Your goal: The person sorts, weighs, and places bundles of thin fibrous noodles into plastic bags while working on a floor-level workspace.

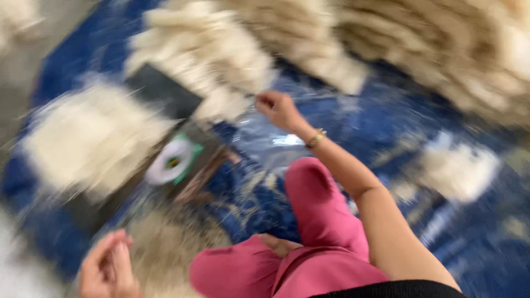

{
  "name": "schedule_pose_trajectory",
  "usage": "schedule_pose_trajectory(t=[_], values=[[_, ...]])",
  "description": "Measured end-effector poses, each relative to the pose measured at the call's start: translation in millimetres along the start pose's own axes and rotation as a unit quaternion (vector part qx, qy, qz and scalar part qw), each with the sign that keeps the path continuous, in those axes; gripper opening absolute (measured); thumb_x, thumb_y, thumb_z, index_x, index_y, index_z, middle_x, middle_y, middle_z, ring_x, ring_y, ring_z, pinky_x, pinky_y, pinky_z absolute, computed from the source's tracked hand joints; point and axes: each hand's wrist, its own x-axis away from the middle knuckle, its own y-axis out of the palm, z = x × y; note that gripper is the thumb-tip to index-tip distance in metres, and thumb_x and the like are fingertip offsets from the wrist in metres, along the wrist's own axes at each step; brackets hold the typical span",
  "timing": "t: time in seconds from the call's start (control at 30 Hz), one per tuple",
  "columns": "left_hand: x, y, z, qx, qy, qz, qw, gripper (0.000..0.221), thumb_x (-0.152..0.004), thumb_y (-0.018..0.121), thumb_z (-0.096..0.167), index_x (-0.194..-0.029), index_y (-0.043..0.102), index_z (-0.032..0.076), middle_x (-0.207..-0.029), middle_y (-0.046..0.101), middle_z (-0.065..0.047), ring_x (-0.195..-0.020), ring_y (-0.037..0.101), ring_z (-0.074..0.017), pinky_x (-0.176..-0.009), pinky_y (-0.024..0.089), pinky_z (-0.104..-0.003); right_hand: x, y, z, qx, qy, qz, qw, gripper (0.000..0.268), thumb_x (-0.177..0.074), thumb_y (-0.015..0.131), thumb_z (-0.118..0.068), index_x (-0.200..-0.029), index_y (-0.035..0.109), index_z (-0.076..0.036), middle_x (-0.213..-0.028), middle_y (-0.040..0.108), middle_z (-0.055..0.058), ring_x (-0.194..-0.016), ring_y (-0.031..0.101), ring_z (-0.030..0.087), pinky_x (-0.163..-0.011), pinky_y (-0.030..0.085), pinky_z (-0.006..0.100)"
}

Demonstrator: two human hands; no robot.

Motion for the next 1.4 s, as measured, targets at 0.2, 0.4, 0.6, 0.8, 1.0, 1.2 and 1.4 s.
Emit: schedule_pose_trajectory(t=[0.2,0.4,0.6,0.8,1.0,1.2,1.4], values=[[-12.3,110.4,-12.1,-0.054,0.124,-0.220,0.966,0.012,-0.096,0.067,0.008,-0.106,0.073,0.009,-0.106,0.074,-0.004,-0.081,0.065,-0.0114,-0.091,0.047,-0.023,84.3,-86.8,118.2,0.056,0.278,0.049,0.958,0.010,-0.087,0.067,-0.019,-0.091,0.075,-0.014,-0.075,0.068,-0.004,-0.070,0.055,0.008,-0.068,0.046,0.030],[-41.9,253.2,8.3,0.031,0.177,-0.378,0.908,0.022,-0.088,0.068,0.008,-0.109,0.074,0.003,-0.107,0.075,-0.010,-0.095,0.071,-0.0173,-0.086,0.058,-0.031,97.3,-157.7,180.4,0.048,0.422,0.162,0.891,0.018,-0.089,0.074,-0.015,-0.105,0.077,-0.006,-0.098,0.076,0.008,-0.085,0.070,0.015,-0.075,0.058,0.025],[-73.5,402.0,6.4,0.044,0.207,-0.433,0.876,0.025,-0.090,0.066,0.013,-0.113,0.073,0.004,-0.114,0.074,-0.010,-0.106,0.070,-0.0226,-0.096,0.056,-0.035,14.5,-189.0,230.7,0.020,0.354,0.259,0.898,0.015,-0.078,0.070,-0.011,-0.090,0.078,-0.008,-0.073,0.074,0.002,-0.073,0.072,0.008,-0.071,0.051,0.024],[-117.5,487.8,23.2,0.065,0.210,-0.405,0.887,0.016,-0.088,0.069,0.004,-0.103,0.075,0.001,-0.104,0.074,-0.019,-0.095,0.071,-0.0386,-0.081,0.056,-0.047,-150.4,-173.8,227.3,-0.065,0.184,0.336,0.921,0.025,-0.081,0.075,-0.011,-0.107,0.077,-0.008,-0.092,0.075,0.015,-0.087,0.070,0.022,-0.081,0.056,0.038],[-152.0,541.6,8.0,0.009,0.162,-0.443,0.882,0.025,-0.094,0.060,0.013,-0.115,0.071,0.005,-0.122,0.068,-0.012,-0.117,0.063,-0.0263,-0.103,0.050,-0.041,-274.5,-156.3,211.8,-0.009,0.221,0.250,0.943,0.031,-0.095,0.062,-0.017,-0.124,0.063,-0.006,-0.108,0.074,0.009,-0.105,0.070,0.022,-0.088,0.058,0.038],[-177.8,565.3,-8.5,-0.040,0.111,-0.430,0.895,0.024,-0.092,0.064,0.014,-0.115,0.069,0.009,-0.128,0.066,-0.013,-0.115,0.065,-0.0282,-0.096,0.057,-0.042,-317.6,-135.4,210.4,0.112,0.253,0.232,0.933,0.063,-0.089,0.076,-0.026,-0.143,0.045,-0.014,-0.058,0.060,-0.005,-0.050,0.047,0.010,-0.044,0.030,0.030],[-255.9,623.5,8.7,-0.007,0.227,-0.313,0.922,0.013,-0.096,0.063,0.001,-0.106,0.068,0.006,-0.121,0.067,-0.021,-0.084,0.074,-0.0267,-0.053,0.062,-0.024,-334.6,-131.9,213.9,0.054,0.282,0.202,0.936,0.089,-0.087,0.076,-0.005,-0.159,0.025,-0.017,-0.052,0.046,-0.010,-0.048,0.038,0.005,-0.047,0.028,0.021]])
